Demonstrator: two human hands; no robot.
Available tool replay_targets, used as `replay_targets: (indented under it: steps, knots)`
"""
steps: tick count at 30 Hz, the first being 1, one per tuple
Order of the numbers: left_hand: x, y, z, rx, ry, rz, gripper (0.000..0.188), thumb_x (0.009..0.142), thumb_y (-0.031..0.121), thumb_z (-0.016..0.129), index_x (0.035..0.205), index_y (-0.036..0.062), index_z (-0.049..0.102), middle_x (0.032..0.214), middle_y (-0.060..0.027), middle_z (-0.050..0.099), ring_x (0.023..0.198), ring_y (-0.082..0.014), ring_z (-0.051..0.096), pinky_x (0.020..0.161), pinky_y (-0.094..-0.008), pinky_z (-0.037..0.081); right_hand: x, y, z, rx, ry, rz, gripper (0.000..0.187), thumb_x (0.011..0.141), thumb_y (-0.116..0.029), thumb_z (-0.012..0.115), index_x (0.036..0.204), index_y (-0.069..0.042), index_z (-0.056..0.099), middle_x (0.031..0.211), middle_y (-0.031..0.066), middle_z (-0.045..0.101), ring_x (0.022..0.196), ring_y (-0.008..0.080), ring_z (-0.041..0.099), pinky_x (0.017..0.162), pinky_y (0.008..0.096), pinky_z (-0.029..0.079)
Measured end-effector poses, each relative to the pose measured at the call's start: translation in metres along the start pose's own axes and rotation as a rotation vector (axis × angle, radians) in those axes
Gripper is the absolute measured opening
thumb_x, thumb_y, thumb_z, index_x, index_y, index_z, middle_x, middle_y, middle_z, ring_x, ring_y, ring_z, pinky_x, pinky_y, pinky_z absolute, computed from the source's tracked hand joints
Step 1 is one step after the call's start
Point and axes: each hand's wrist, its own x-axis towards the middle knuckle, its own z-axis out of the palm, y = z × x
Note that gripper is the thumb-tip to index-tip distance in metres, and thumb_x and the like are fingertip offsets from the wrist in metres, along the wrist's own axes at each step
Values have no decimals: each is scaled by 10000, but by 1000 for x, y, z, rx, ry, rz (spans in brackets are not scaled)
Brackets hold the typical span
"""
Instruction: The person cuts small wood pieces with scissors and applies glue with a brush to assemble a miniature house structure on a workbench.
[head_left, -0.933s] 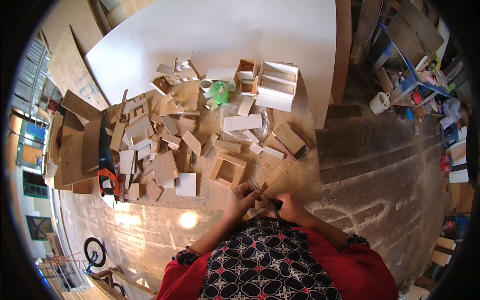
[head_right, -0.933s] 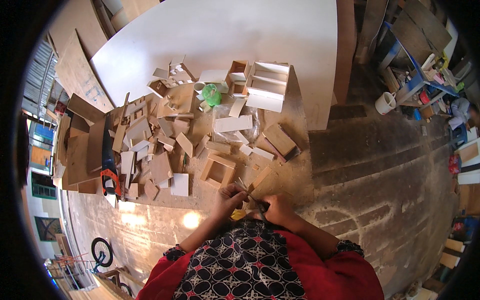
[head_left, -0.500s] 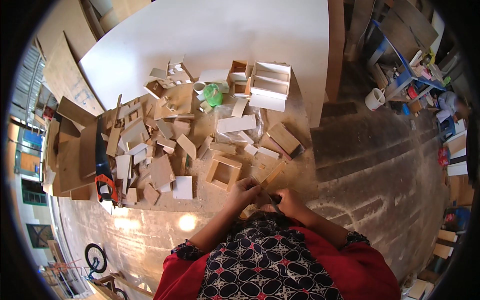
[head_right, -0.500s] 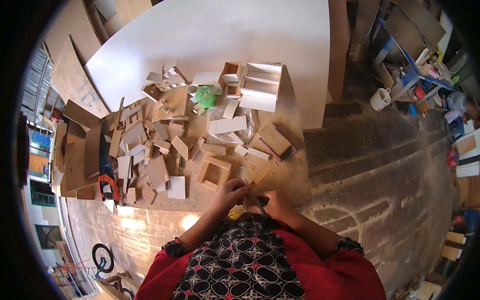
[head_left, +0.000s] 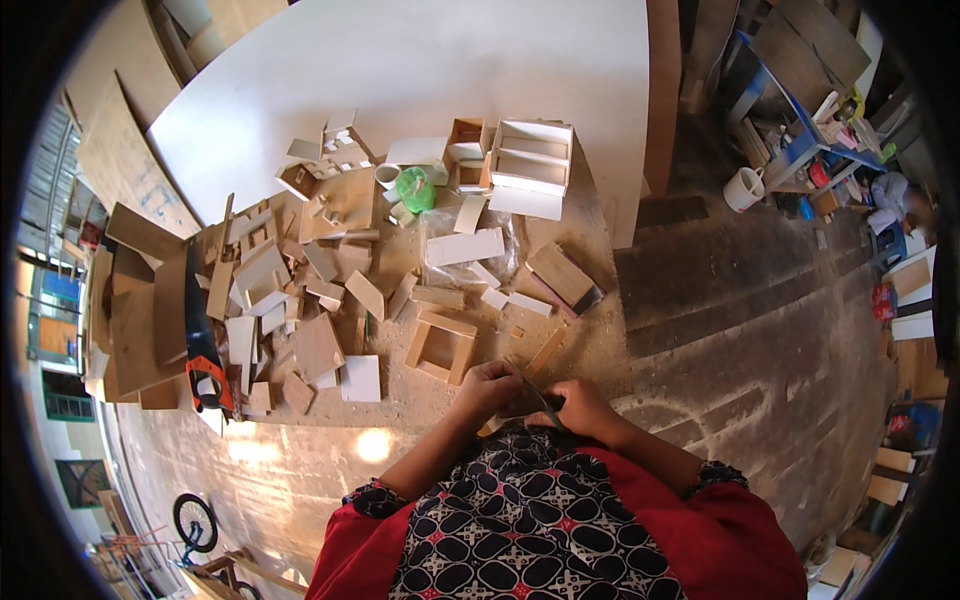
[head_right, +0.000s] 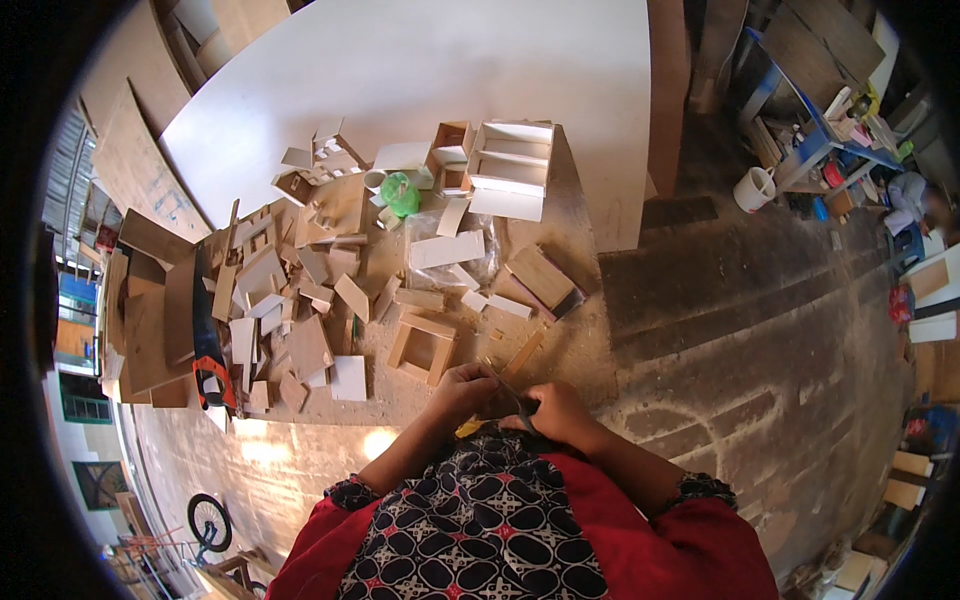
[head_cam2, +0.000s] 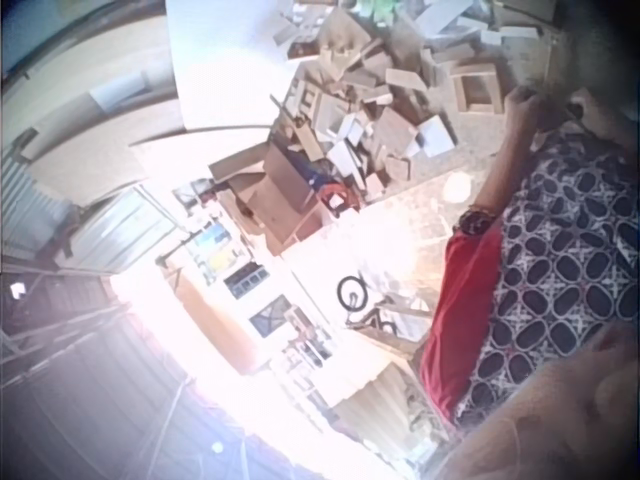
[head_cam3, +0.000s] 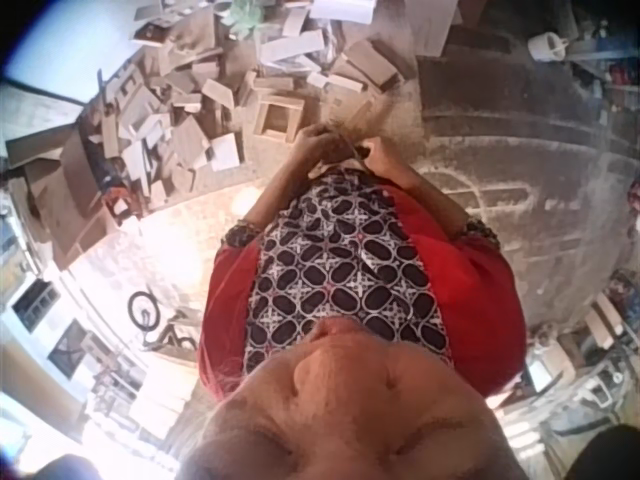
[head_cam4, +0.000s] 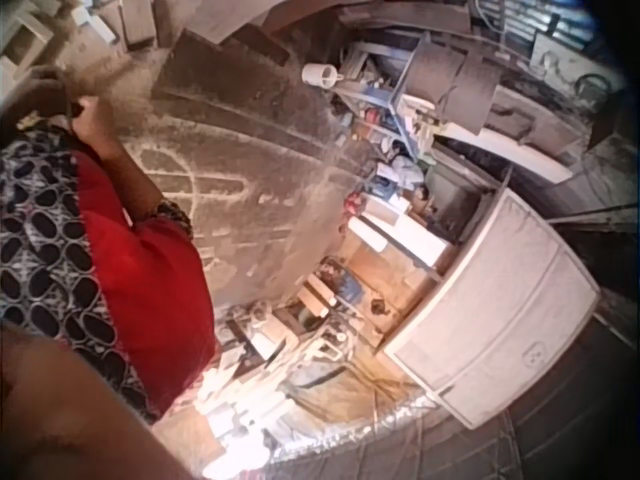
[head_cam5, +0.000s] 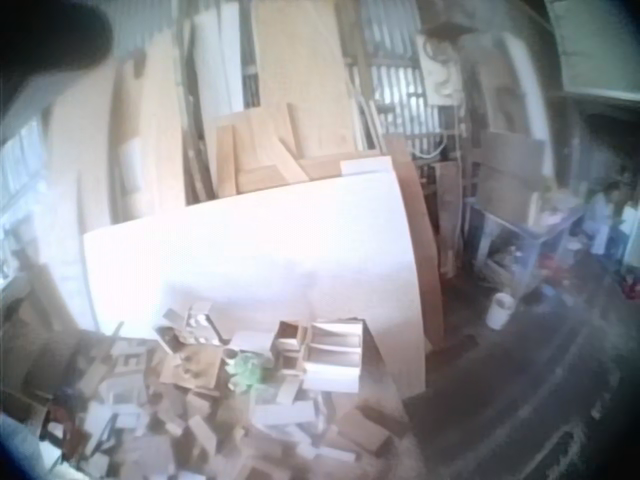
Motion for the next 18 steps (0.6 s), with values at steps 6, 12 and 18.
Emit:
replay_targets:
  steps: [6, 12, 18]
  knots:
    - [-2, 15, 3, -4, -99, 47, 118, 849, 132, 632, 825, 17, 639, 667, -22, 614, 549, -88, 557, 494, -224, 433, -6, -7, 0, 58, 21, -56, 544, 669, -456, 832, 922, 5, 695, 788, 171, 688, 732, 219, 682, 666, 342, 503]
    - [3, 10, 0, 29, -96, 44, 109, 857, 124, 638, 841, 16, 637, 670, -25, 610, 550, -90, 554, 495, -225, 433, -3, -3, 0, 76, 20, -38, 562, 666, -481, 826, 922, 2, 695, 778, 176, 682, 736, 262, 686, 682, 354, 503]
    - [5, 0, -1, -79, -70, -20, 86, 858, 118, 646, 835, 37, 627, 657, -4, 588, 544, -84, 547, 485, -222, 426, -2, -1, -1, 22, -15, 23, 565, 641, -507, 828, 864, -2, 707, 769, 189, 675, 749, 331, 677, 681, 374, 506]
